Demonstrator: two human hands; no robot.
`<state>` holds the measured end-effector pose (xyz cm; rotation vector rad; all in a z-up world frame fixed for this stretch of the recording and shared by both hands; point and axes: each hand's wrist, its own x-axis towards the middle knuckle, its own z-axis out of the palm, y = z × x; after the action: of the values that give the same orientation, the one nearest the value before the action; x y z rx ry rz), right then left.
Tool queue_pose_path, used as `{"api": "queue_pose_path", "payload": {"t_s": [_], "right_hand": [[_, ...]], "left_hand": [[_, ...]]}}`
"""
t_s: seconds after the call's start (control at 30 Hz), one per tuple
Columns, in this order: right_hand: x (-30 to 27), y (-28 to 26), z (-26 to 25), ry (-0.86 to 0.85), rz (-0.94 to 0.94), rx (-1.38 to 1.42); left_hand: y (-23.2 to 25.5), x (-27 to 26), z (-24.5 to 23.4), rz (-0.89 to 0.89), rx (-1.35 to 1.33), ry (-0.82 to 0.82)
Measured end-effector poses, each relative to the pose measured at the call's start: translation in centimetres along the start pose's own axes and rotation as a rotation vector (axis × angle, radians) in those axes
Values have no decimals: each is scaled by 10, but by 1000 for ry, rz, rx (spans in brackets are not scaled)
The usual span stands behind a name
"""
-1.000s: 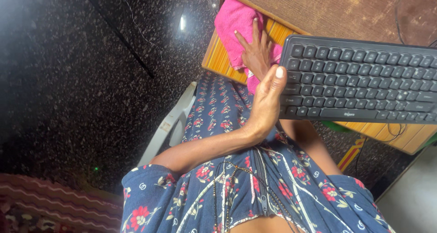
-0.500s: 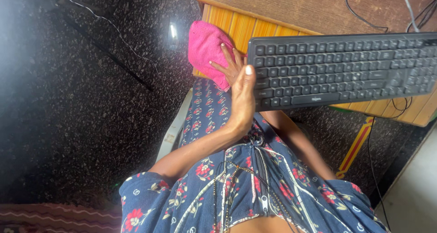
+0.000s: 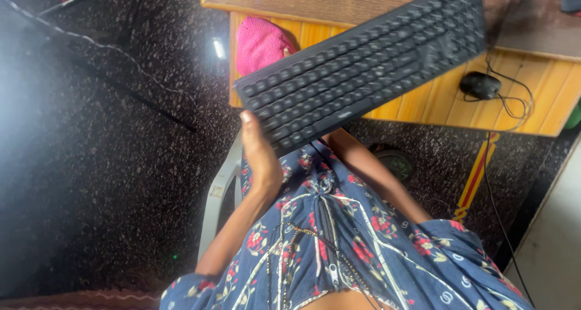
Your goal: The person picks up a keyboard from a wooden desk, wipes the desk surface and the keyboard with a pink cloth, and then wipes the desk again.
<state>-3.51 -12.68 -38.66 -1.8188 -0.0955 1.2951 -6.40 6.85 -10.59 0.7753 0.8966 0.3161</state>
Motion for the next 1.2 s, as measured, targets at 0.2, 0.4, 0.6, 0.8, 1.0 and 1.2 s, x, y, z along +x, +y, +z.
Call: {"api": "queue_pose_path", "payload": {"t_s": [0.2, 0.4, 0.6, 0.8, 1.0, 1.2], "right_hand": [[69, 15, -31, 622, -270, -670], [24, -48, -117, 1055, -409, -1025], [-17, -28, -188, 1030, -47, -802], [-30, 15, -257, 1180, -13, -764], [-56, 8, -283, 1084, 259, -552], [-67, 45, -259, 1125, 108, -610]], "left_hand": [[4, -2, -39, -21, -107, 138], [-4, 2, -86, 119, -59, 184], [-12, 6, -117, 216, -26, 130], [-26, 13, -132, 190, -57, 92], [-40, 20, -147, 147, -69, 36], [-62, 35, -163, 98, -72, -25]]}}
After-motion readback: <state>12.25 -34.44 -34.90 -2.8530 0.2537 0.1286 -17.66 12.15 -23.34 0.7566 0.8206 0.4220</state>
